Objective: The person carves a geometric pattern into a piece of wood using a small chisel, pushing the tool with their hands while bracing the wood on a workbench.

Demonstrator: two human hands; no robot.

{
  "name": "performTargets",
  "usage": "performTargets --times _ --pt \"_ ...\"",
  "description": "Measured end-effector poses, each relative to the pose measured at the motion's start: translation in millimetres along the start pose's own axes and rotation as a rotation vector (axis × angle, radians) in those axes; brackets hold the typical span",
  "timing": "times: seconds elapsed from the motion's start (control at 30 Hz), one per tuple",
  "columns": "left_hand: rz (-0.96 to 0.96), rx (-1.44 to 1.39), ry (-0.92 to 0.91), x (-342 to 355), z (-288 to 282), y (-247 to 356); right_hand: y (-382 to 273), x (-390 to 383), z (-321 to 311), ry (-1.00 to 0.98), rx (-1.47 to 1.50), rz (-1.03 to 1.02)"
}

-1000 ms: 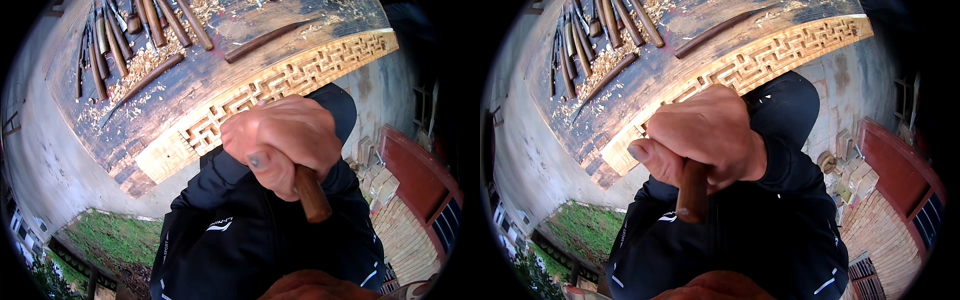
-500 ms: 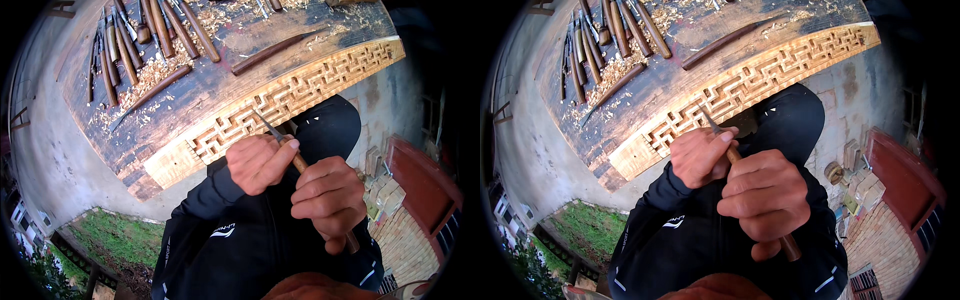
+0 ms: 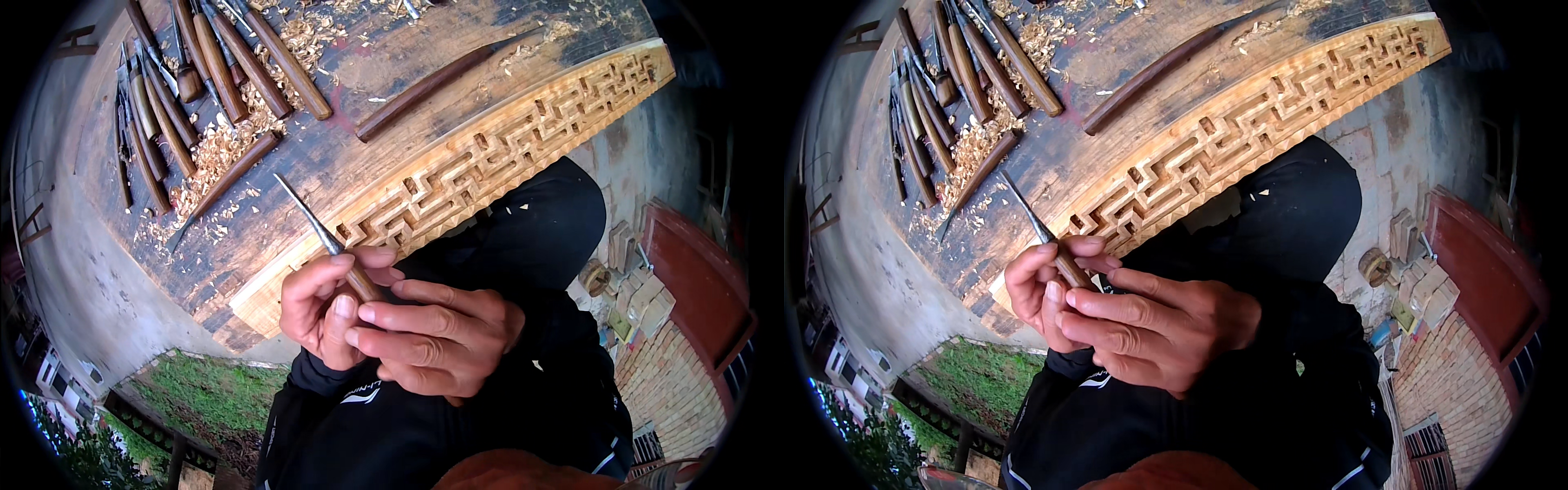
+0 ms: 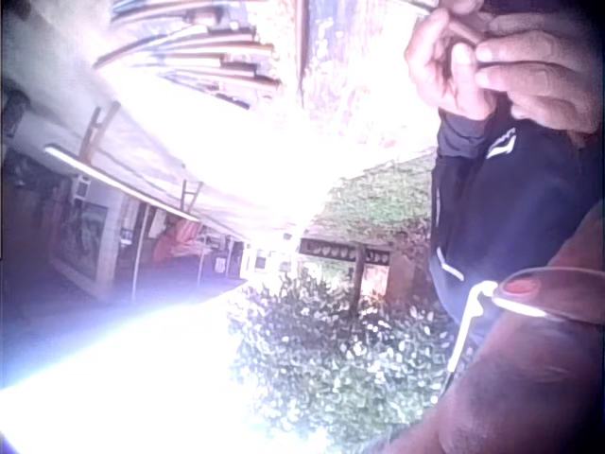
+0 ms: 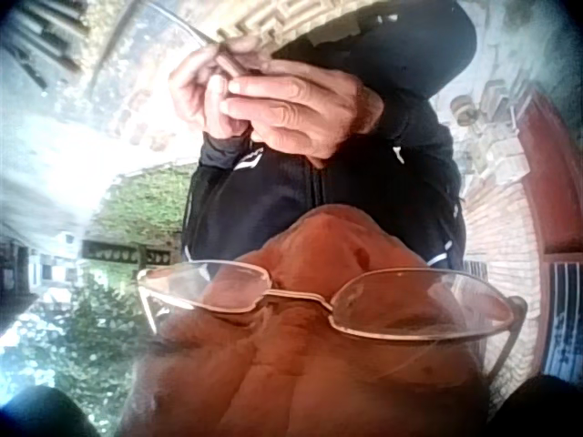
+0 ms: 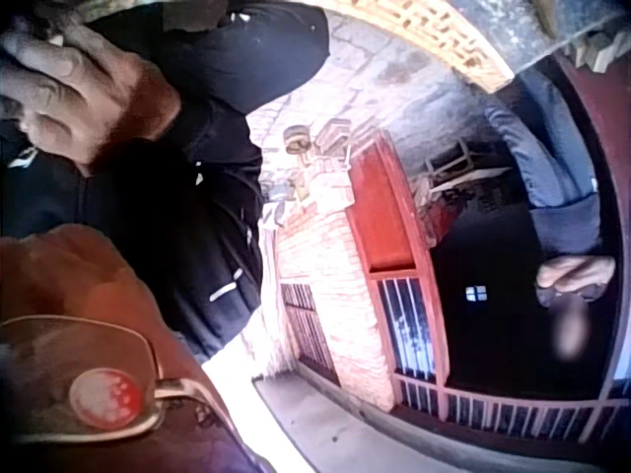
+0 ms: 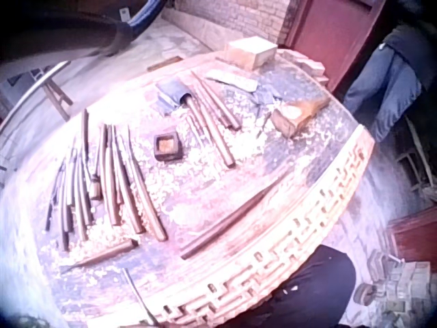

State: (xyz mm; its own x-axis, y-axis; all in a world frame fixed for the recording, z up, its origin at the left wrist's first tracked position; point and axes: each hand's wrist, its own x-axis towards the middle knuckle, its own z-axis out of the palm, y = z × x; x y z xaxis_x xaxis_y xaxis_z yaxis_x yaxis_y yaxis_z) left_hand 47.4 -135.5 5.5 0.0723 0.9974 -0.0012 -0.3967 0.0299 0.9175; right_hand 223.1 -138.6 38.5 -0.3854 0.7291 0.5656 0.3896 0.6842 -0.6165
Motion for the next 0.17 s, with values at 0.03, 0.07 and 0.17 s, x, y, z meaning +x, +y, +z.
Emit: performTargets --times 0.03,0.07,0.17 --pt "-0.024 -0.035 -0.001 4.9 -1.8 -1.2 2.4 1.3 4.7 0.001 -0.030 -0.012" --pt "-0.062 -0.099 -0.005 9.8 -2.3 1.1 3.1 1.8 8.1 0.003 -0.060 -0.024" --pt "-0.148 -0.041 0.077 14.8 -3.8 4.9 6.2 9.6 8.7 -0.011 -0.056 -0.062"
